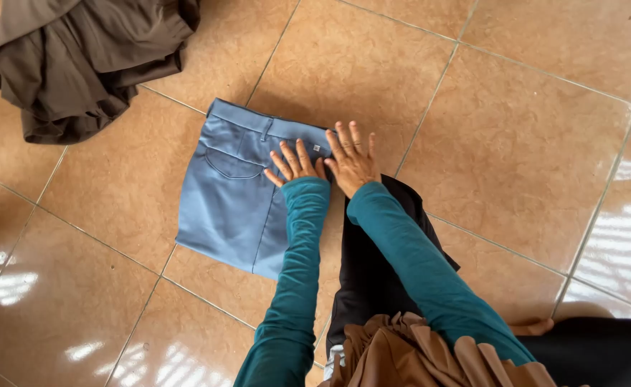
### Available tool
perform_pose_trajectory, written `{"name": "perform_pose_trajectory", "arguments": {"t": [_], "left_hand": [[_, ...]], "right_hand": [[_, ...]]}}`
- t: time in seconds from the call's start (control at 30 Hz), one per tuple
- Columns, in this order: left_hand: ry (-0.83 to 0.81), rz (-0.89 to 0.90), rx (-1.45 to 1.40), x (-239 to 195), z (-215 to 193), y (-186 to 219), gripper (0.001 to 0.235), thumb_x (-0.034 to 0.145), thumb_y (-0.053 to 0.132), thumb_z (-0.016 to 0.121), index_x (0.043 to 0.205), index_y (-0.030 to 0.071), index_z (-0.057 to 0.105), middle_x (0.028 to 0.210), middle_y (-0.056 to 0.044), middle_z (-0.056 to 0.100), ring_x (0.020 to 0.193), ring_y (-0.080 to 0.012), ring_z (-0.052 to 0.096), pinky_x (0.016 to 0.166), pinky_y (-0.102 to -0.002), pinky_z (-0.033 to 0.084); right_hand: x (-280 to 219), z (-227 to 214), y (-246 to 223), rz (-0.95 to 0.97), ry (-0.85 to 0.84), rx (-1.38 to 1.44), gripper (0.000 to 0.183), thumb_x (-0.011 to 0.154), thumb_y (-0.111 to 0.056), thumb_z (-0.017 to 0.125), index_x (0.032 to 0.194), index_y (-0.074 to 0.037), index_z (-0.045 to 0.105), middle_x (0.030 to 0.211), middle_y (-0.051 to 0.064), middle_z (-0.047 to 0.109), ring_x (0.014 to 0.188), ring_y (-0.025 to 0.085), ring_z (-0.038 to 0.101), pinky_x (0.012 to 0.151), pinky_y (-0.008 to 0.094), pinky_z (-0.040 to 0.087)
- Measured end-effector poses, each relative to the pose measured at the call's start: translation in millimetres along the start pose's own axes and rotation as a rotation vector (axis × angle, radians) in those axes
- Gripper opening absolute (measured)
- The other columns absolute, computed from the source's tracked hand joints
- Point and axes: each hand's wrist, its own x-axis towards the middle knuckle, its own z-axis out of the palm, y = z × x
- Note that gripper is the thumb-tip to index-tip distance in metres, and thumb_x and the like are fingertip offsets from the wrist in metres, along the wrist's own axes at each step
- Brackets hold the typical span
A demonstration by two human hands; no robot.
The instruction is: The person sits on a tiled floor and folds multiple pairs of blue trousers by hand. They smooth the fabric, fold the legs together, and then fold the trousers into compact rectangles, stacking them neatly.
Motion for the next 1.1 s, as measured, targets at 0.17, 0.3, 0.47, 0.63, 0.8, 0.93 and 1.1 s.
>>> {"name": "perform_pose_trajectory", "arguments": {"t": [0.17,0.3,0.47,0.63,0.8,0.93,1.1], "left_hand": [[-0.092,0.126,-0.017,-17.3,-18.2,64.2,0.073,0.106,0.059,0.03,0.165,0.028,-0.001,0.172,-0.01,-0.01,0.155,-0.0417,-0.016,0.118,-0.07,-0.014],[-0.16,0.192,0.055,-29.6,-23.6,102.8,0.071,0.107,0.057,0.027,0.165,0.028,-0.003,0.172,-0.008,-0.014,0.156,-0.039,-0.017,0.119,-0.067,-0.017],[-0.151,0.222,0.101,-33.6,-22.9,116.3,0.071,0.106,0.057,0.028,0.166,0.028,0.002,0.173,-0.008,-0.009,0.156,-0.0389,-0.013,0.12,-0.067,-0.015],[-0.212,0.277,0.133,-29.2,2.1,147.2,0.071,0.106,0.061,0.019,0.165,0.029,-0.004,0.172,-0.008,-0.014,0.155,-0.0393,-0.016,0.117,-0.069,-0.019],[-0.286,0.439,0.152,-62.0,38.0,224.9,0.071,0.104,0.062,0.016,0.164,0.031,-0.008,0.17,-0.007,-0.018,0.154,-0.0392,-0.021,0.116,-0.073,-0.019],[-0.33,0.551,0.206,-105.2,44.0,260.9,0.068,0.106,0.059,0.017,0.165,0.03,-0.003,0.172,-0.007,-0.011,0.155,-0.0379,-0.017,0.116,-0.071,-0.017],[-0.39,0.514,0.25,-136.3,5.0,287.6,0.07,0.105,0.062,0.015,0.164,0.033,-0.008,0.171,-0.008,0.018,0.158,-0.0341,-0.008,0.115,-0.067,-0.024]], "right_hand": [[-22.8,11.2,62.0,0.163,0.105,0.066,0.065,0.113,-0.048,0.033,0.168,-0.03,0.002,0.174,-0.001,-0.012,0.158,0.029,-0.014,0.124,0.066,-0.002],[-38.2,34.3,98.2,0.27,0.168,0.073,0.064,0.112,-0.053,0.034,0.167,-0.031,0.01,0.175,-0.003,-0.007,0.159,0.026,-0.012,0.125,0.065,-0.003],[-43.2,39.4,114.2,0.315,0.223,0.1,0.064,0.111,-0.054,0.034,0.166,-0.034,0.01,0.174,-0.004,-0.001,0.16,0.026,-0.007,0.125,0.065,-0.003],[-64.1,32.6,151.9,0.385,0.236,0.102,0.062,0.112,-0.056,0.029,0.167,-0.034,0.009,0.175,-0.004,0.0,0.16,0.025,-0.005,0.125,0.063,-0.005],[-124.5,2.3,208.6,0.59,0.114,0.078,0.064,0.11,-0.061,0.023,0.166,-0.033,0.013,0.175,-0.004,0.003,0.16,0.023,-0.005,0.127,0.062,-0.008],[-168.4,13.4,246.1,0.72,0.071,0.033,0.066,0.109,-0.063,0.024,0.166,-0.032,0.012,0.175,-0.003,0.005,0.16,0.025,-0.006,0.126,0.063,-0.008],[-207.4,8.7,278.8,0.814,0.032,0.066,0.067,0.108,-0.064,0.024,0.167,-0.034,0.009,0.175,-0.003,0.006,0.161,0.025,-0.004,0.126,0.064,-0.007]]}}
